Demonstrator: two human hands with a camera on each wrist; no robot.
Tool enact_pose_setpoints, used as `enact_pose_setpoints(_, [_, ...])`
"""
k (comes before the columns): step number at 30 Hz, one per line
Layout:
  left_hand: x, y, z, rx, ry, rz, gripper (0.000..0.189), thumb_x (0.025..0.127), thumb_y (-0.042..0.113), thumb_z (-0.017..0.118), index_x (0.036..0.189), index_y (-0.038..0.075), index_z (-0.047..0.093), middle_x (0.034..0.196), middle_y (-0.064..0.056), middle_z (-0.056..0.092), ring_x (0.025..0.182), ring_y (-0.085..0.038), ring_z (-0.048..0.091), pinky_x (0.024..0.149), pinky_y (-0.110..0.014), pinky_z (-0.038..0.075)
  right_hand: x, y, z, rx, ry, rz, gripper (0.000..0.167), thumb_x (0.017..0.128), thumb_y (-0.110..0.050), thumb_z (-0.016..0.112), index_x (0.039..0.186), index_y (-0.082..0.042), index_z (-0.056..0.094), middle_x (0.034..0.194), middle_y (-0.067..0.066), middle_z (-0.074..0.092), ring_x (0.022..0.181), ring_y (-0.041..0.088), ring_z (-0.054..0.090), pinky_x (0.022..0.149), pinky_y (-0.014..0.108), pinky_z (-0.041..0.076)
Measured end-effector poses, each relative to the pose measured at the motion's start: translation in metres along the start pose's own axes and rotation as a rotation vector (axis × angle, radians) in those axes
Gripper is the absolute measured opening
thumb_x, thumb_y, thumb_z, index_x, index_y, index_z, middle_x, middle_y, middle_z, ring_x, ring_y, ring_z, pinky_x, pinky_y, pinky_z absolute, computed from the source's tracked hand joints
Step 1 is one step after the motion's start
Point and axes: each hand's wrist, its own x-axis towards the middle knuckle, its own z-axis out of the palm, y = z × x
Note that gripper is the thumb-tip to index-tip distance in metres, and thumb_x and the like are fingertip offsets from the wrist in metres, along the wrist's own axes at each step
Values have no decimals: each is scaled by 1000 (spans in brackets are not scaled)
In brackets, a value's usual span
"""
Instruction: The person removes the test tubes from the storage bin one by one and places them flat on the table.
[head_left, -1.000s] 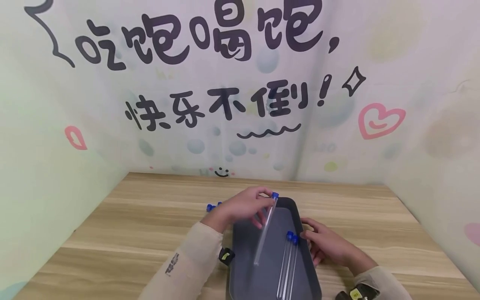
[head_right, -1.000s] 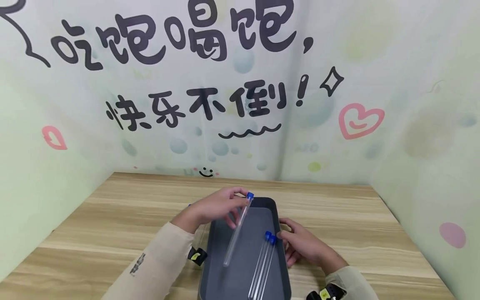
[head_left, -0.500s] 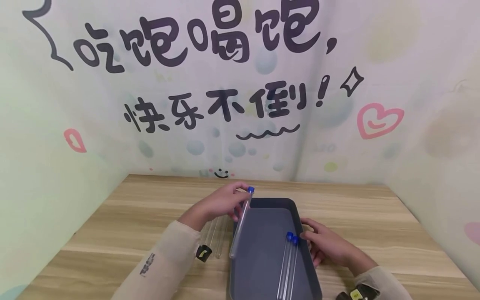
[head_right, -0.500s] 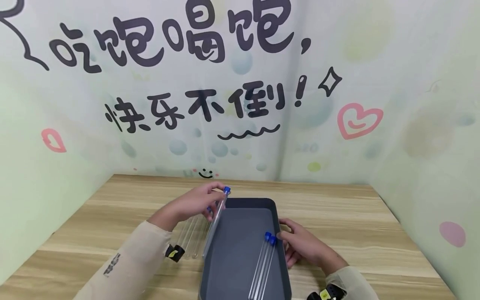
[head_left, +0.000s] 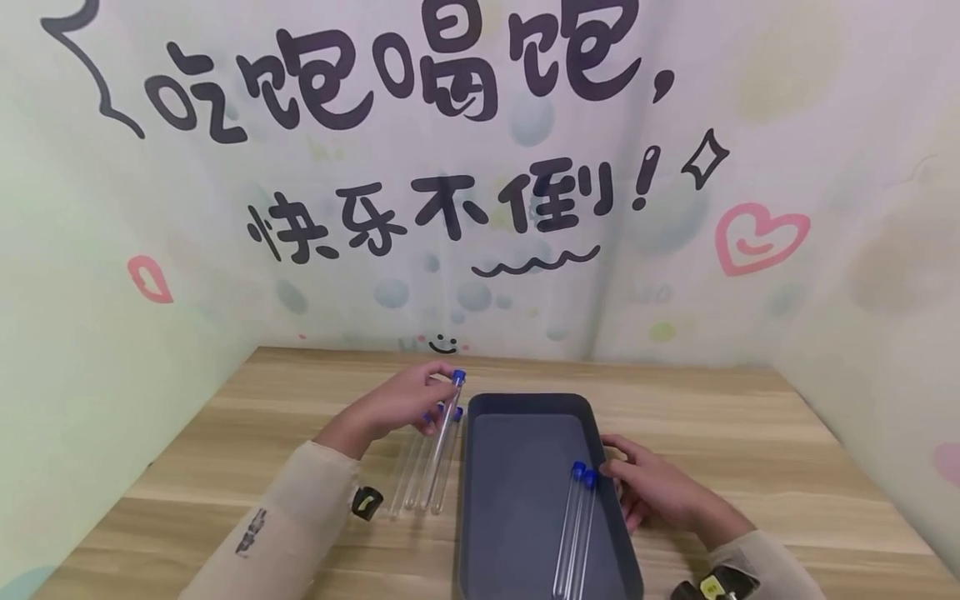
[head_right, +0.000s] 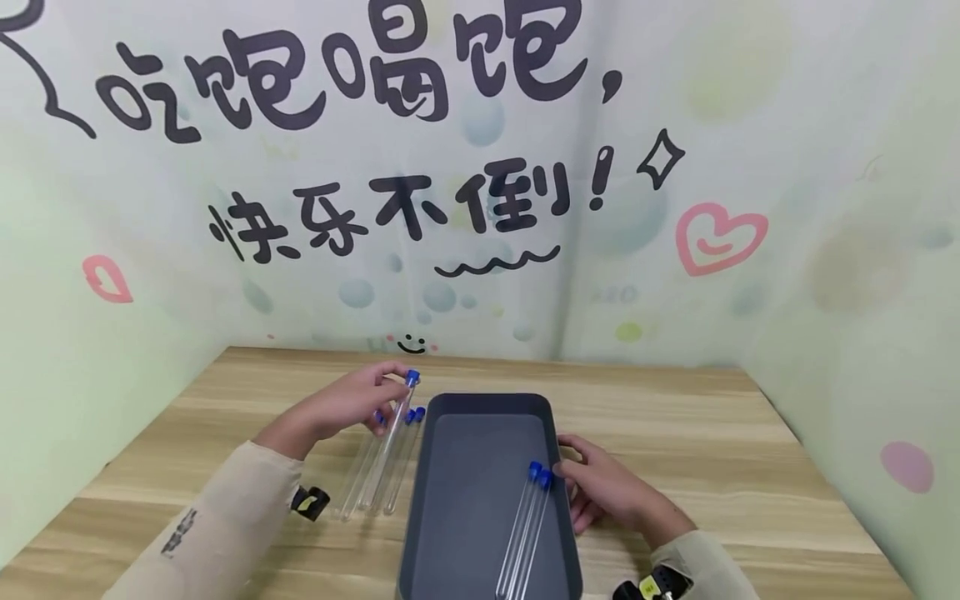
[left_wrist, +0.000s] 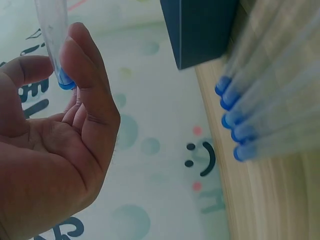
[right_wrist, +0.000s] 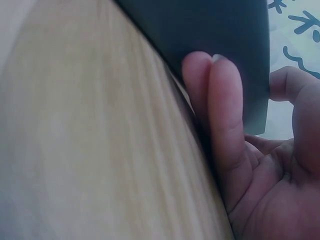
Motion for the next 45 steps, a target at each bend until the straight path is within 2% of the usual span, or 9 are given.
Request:
enact_pose_setpoints(8, [-6, -16, -17, 29, 26, -56, 37, 96, 12, 51, 132, 3, 48, 94, -14, 68, 67, -17, 60, 57, -25, 55, 0, -1, 0, -2, -4, 8, 70, 100, -24, 50, 158, -8, 15, 79, 5, 54, 53, 16, 60, 48, 33, 58])
enact_pose_setpoints(14, [-8, -27, -28, 25, 42, -85, 36, 96, 13, 51, 131, 4, 46, 90, -11, 65, 67, -18, 61, 57, -26, 58, -1, -3, 1, 4, -11, 5, 70, 100, -24, 50, 158, -8, 14, 78, 5, 55, 52, 15, 60, 48, 32, 57])
enact_pose_setpoints(17, [-9, -32, -31, 17, 42, -92, 36, 97, 13, 52, 131, 3, 44, 90, -10, 63, 67, -17, 61, 57, -28, 59, -1, -4, 0, 2, -9, 12, 70, 101, -25, 50, 158, -8, 14, 78, 5, 55, 52, 14, 59, 48, 32, 58])
enact_pose_setpoints(21, [-11, -38, -35, 11, 52, -114, 36, 98, 12, 51, 132, 2, 43, 98, -13, 61, 68, -18, 62, 55, -29, 60, -1, -4, 0, -7, -1, 20, 71, 101, -25, 50, 159, -8, 14, 78, 6, 55, 52, 14, 59, 48, 32, 58])
enact_pose_setpoints(29, [-12, -47, -40, 48, 73, -188, 40, 97, 14, 52, 133, 0, 42, 108, -18, 60, 71, -19, 63, 55, -29, 60, 0, -2, 0, 4, -8, 8, 70, 101, -25, 50, 159, -7, 14, 77, 5, 56, 52, 15, 60, 48, 34, 58])
enact_pose_setpoints(33, [-12, -51, -42, 62, 76, -209, 41, 97, 14, 52, 134, 0, 43, 104, -16, 60, 70, -19, 63, 53, -27, 59, 0, -2, 0, 7, -14, 8, 71, 101, -24, 49, 159, -7, 12, 77, 5, 57, 52, 14, 60, 49, 33, 59])
enact_pose_setpoints(40, [-11, -61, -45, 97, 66, -239, 39, 97, 15, 54, 133, 2, 46, 88, -14, 64, 64, -18, 64, 52, -27, 57, 0, -1, 1, -1, -10, 9, 71, 101, -25, 49, 159, -6, 13, 78, 6, 57, 52, 15, 61, 49, 35, 59])
enact_pose_setpoints(45, [-10, -63, -44, 121, 64, -259, 38, 99, 17, 55, 134, 4, 46, 86, -12, 65, 65, -19, 65, 54, -29, 59, 0, 0, 0, -11, -4, 8, 70, 101, -25, 49, 159, -7, 13, 80, 6, 55, 53, 16, 61, 50, 36, 59])
